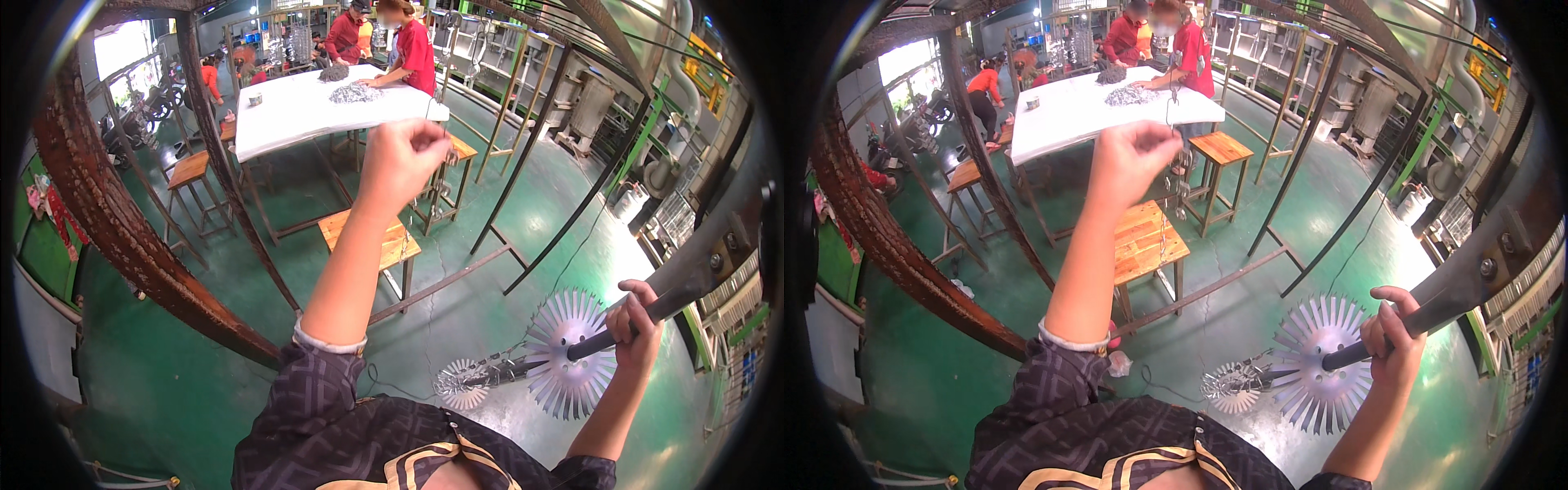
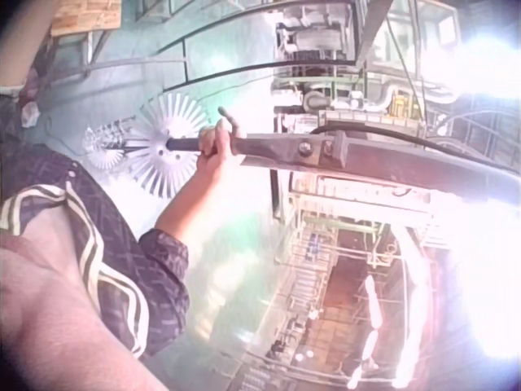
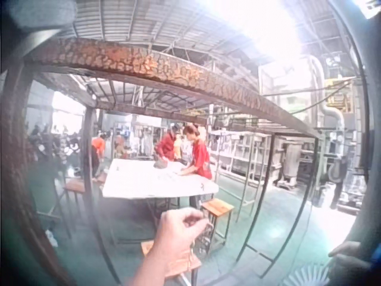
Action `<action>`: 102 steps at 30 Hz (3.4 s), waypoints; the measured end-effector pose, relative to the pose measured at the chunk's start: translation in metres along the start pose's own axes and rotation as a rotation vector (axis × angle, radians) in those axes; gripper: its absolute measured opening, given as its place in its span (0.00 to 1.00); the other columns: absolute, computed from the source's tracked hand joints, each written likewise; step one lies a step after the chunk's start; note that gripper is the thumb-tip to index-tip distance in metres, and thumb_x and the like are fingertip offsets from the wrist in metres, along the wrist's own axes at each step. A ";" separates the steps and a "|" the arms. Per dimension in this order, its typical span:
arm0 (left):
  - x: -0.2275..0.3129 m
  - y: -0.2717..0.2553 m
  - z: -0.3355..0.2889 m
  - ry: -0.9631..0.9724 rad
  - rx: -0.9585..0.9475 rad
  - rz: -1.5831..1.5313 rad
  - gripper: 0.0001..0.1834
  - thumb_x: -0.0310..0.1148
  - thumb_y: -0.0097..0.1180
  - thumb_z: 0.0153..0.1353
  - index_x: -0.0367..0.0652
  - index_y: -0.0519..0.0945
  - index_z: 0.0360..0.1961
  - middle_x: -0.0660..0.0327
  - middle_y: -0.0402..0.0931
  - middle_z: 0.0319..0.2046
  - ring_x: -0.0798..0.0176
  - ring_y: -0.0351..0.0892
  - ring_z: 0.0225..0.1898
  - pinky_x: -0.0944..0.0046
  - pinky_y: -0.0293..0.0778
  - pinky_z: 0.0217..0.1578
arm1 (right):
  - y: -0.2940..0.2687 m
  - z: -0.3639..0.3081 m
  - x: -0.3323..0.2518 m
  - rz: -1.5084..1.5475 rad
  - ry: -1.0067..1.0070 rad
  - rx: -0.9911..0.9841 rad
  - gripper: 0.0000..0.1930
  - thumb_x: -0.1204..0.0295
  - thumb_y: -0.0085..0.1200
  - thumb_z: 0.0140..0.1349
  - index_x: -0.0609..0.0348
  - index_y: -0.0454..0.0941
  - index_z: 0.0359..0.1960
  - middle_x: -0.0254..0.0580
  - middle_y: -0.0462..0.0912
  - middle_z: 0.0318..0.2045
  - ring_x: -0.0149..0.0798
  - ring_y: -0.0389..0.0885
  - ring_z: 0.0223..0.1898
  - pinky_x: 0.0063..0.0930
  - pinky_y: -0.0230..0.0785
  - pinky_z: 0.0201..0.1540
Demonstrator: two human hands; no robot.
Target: The person hangs metal chains and rings onto a vertical rack using wire hooks, one by one.
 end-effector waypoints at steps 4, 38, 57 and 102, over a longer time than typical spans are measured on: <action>0.026 -0.010 0.035 0.082 0.063 0.013 0.07 0.28 0.61 0.48 0.35 0.81 0.27 0.61 0.80 0.23 0.73 0.77 0.25 0.72 0.71 0.29 | 0.005 0.000 -0.001 -0.005 0.021 -0.008 0.11 0.76 0.47 0.56 0.73 0.70 0.38 0.27 0.59 0.05 0.22 0.51 0.06 0.19 0.46 0.12; 0.031 0.003 0.070 0.201 -0.093 0.072 0.08 0.30 0.61 0.48 0.38 0.82 0.29 0.61 0.81 0.26 0.71 0.79 0.29 0.72 0.72 0.34 | 0.013 -0.001 0.001 0.030 0.038 0.007 0.10 0.76 0.46 0.55 0.73 0.70 0.36 0.27 0.58 0.04 0.23 0.51 0.06 0.20 0.47 0.13; 0.058 -0.014 0.151 0.506 0.310 0.035 0.06 0.27 0.58 0.46 0.34 0.80 0.20 0.54 0.78 0.18 0.67 0.78 0.23 0.67 0.71 0.24 | 0.020 -0.002 0.002 0.014 0.071 0.007 0.10 0.76 0.48 0.55 0.73 0.71 0.36 0.29 0.61 0.05 0.23 0.52 0.06 0.20 0.46 0.14; -0.036 0.080 -0.147 -0.232 -1.041 -0.838 0.03 0.19 0.57 0.50 0.33 0.78 0.28 0.61 0.78 0.26 0.72 0.76 0.30 0.72 0.72 0.34 | 0.026 0.026 0.006 0.175 0.007 -0.526 0.16 0.71 0.40 0.60 0.72 0.66 0.46 0.24 0.56 0.05 0.23 0.53 0.07 0.21 0.50 0.20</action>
Point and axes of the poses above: each hand's wrist, its own z-axis towards the middle knuckle, its own y-axis out of the palm, x = y × z, the point moved 3 cm from there along z, towards the middle knuckle
